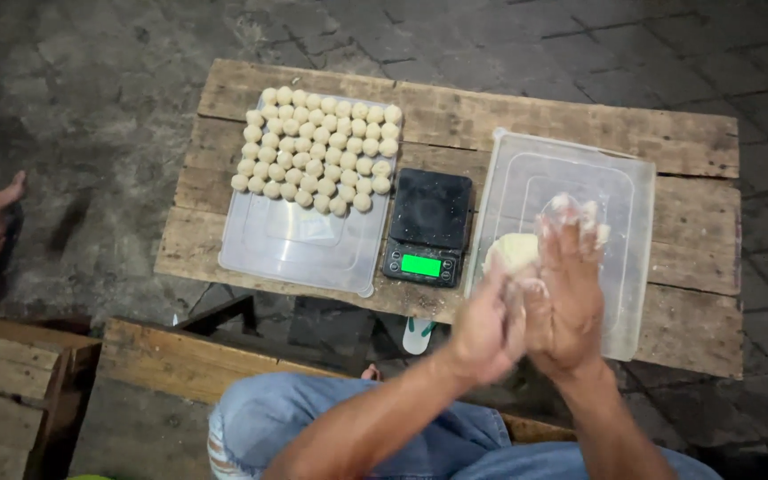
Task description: The person portions a large mass of dough into small balls by hand, weighs each piece on a digital scale, and places the finished balls onto a tray. The person repeatedly pinches off dough, rolls it into a sphere, and arranges the balls in rows.
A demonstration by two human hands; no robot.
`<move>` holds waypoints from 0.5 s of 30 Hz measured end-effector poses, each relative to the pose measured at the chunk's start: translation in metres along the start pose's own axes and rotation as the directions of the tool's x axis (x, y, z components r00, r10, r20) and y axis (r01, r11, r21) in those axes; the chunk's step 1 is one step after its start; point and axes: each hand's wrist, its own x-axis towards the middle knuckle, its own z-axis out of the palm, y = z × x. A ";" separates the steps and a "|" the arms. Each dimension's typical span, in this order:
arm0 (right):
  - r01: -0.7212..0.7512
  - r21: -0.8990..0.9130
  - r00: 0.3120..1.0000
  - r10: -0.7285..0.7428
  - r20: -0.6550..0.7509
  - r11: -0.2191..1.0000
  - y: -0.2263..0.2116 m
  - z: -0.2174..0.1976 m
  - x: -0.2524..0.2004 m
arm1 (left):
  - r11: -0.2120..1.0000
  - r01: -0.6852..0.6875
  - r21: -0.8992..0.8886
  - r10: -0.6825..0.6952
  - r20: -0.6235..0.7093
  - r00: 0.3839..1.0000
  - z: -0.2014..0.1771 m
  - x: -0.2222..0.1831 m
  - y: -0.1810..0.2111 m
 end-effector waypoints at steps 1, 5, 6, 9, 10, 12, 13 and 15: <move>0.046 0.162 0.999 -0.044 -0.017 0.986 -0.004 0.010 -0.007 | 0.997 0.003 -0.074 0.013 0.215 0.976 0.002 0.001 0.016; 0.047 0.292 0.985 -0.093 0.146 0.955 -0.043 0.021 -0.021 | 0.969 -0.187 0.161 0.107 0.407 0.907 -0.024 0.032 0.034; 0.046 0.295 0.985 -0.093 0.146 0.954 -0.027 0.025 -0.023 | 0.969 -0.187 0.162 0.108 0.405 0.908 -0.051 0.025 0.012; 0.015 0.175 0.998 -0.026 0.058 0.984 0.003 0.015 -0.019 | 0.485 -0.383 0.787 0.359 0.220 0.907 -0.076 0.006 -0.033; 0.017 0.076 0.997 -0.022 0.075 0.997 0.000 -0.001 -0.007 | 0.784 -0.249 0.568 0.172 0.186 0.967 -0.047 -0.001 -0.030; 0.020 -0.023 0.996 -0.018 0.093 1.000 0.021 0.006 -0.031 | 0.959 -0.038 0.282 -0.023 0.212 0.977 -0.017 -0.003 -0.011; 0.102 0.116 0.993 -0.108 0.045 0.988 0.045 0.029 -0.066 | 0.997 0.057 0.055 -0.070 0.296 0.953 -0.016 0.002 0.004; 0.184 0.250 0.982 -0.187 -0.013 0.951 0.035 0.044 -0.077 | 0.971 0.169 -0.167 -0.094 0.383 0.919 -0.026 0.020 0.018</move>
